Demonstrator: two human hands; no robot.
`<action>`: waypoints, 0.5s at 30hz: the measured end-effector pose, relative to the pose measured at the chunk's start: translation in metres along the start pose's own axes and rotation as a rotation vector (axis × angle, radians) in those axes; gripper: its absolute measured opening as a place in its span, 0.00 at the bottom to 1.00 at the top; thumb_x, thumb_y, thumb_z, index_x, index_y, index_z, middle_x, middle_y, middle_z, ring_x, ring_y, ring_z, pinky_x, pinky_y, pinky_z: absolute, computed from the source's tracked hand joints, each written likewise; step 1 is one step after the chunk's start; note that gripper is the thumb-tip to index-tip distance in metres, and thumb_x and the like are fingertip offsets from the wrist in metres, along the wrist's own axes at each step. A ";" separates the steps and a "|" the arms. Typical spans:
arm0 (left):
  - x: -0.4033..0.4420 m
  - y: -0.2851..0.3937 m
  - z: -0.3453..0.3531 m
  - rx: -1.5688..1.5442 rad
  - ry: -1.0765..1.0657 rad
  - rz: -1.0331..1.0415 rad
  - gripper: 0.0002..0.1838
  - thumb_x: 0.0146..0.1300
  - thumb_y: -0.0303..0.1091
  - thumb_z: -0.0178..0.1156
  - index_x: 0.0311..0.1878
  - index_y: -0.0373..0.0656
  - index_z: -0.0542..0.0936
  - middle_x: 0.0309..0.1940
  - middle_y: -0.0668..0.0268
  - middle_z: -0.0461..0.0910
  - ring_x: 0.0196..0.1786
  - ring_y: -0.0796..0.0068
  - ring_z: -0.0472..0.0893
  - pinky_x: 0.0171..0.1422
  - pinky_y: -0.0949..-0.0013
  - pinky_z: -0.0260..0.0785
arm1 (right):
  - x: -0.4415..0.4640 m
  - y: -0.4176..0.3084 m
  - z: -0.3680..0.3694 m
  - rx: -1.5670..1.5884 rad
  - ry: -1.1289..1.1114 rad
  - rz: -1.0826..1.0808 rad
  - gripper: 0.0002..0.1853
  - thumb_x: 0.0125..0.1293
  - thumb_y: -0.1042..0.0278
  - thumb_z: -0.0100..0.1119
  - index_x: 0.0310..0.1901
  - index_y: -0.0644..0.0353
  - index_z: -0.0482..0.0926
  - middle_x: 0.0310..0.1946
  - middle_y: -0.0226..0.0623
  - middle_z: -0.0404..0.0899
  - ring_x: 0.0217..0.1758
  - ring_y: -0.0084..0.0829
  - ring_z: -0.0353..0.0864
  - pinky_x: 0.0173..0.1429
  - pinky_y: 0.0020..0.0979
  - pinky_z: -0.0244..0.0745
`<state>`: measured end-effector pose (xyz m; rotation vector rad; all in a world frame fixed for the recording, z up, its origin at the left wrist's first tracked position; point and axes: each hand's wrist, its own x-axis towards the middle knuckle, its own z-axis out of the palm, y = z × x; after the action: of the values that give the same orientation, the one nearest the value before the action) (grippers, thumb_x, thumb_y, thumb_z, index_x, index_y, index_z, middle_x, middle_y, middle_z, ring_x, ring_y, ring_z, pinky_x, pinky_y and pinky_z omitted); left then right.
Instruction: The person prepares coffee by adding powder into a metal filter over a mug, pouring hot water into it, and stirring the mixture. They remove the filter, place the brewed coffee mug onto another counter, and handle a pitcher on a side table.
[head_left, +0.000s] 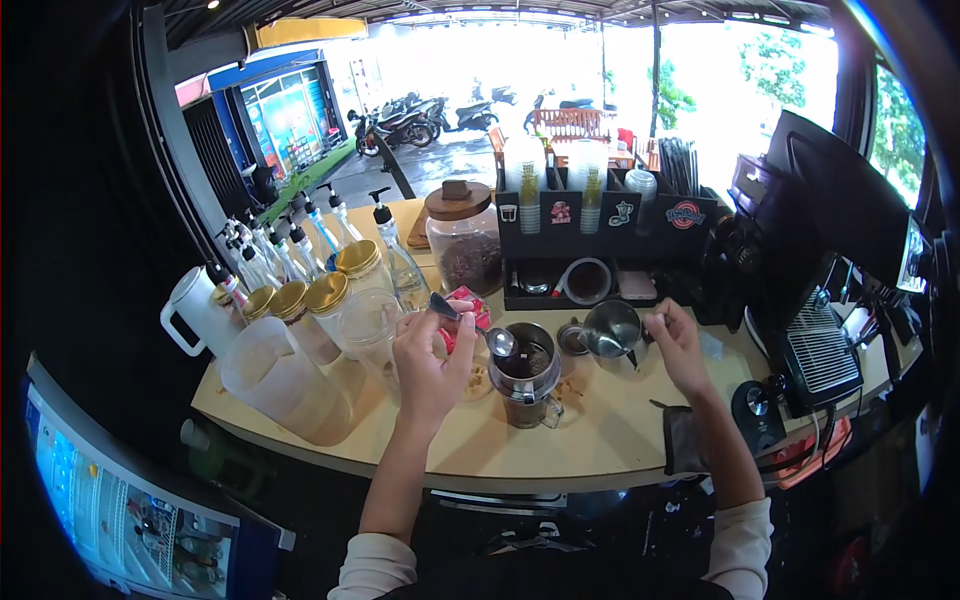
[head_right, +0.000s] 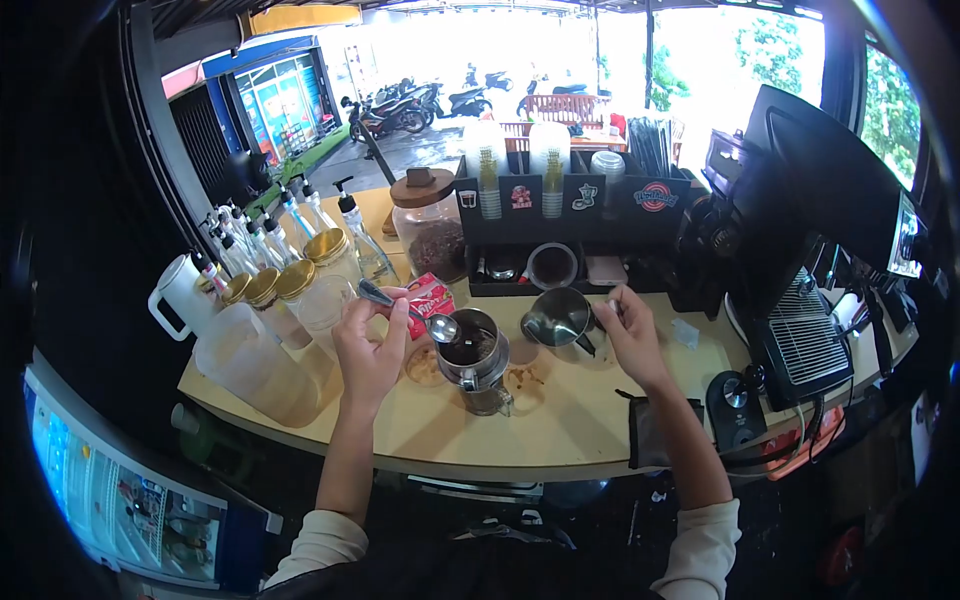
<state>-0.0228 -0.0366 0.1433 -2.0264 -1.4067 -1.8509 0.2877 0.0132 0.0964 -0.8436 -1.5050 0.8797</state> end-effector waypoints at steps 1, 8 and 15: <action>0.000 0.000 -0.001 -0.016 -0.006 -0.009 0.04 0.61 0.28 0.61 0.37 0.39 0.82 0.23 0.66 0.82 0.29 0.73 0.79 0.47 0.68 0.66 | 0.005 -0.021 0.007 0.003 -0.044 -0.019 0.11 0.71 0.69 0.55 0.31 0.58 0.65 0.25 0.21 0.64 0.30 0.13 0.62 0.36 0.20 0.63; -0.003 -0.005 -0.001 -0.123 0.010 -0.107 0.05 0.60 0.30 0.62 0.39 0.43 0.82 0.24 0.67 0.83 0.31 0.71 0.77 0.47 0.66 0.65 | 0.041 -0.069 0.031 -0.006 -0.210 -0.088 0.12 0.69 0.73 0.57 0.31 0.58 0.63 0.27 0.20 0.64 0.30 0.07 0.65 0.31 0.15 0.63; -0.005 -0.005 0.001 -0.136 -0.005 -0.132 0.05 0.60 0.30 0.62 0.39 0.42 0.82 0.24 0.67 0.83 0.33 0.70 0.77 0.48 0.66 0.64 | 0.060 -0.077 0.053 -0.107 -0.290 -0.132 0.14 0.67 0.71 0.59 0.30 0.59 0.62 0.24 0.22 0.65 0.28 0.08 0.63 0.29 0.18 0.62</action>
<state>-0.0247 -0.0360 0.1370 -2.0449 -1.4878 -2.0487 0.2265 0.0266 0.1881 -0.7046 -1.8525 0.8558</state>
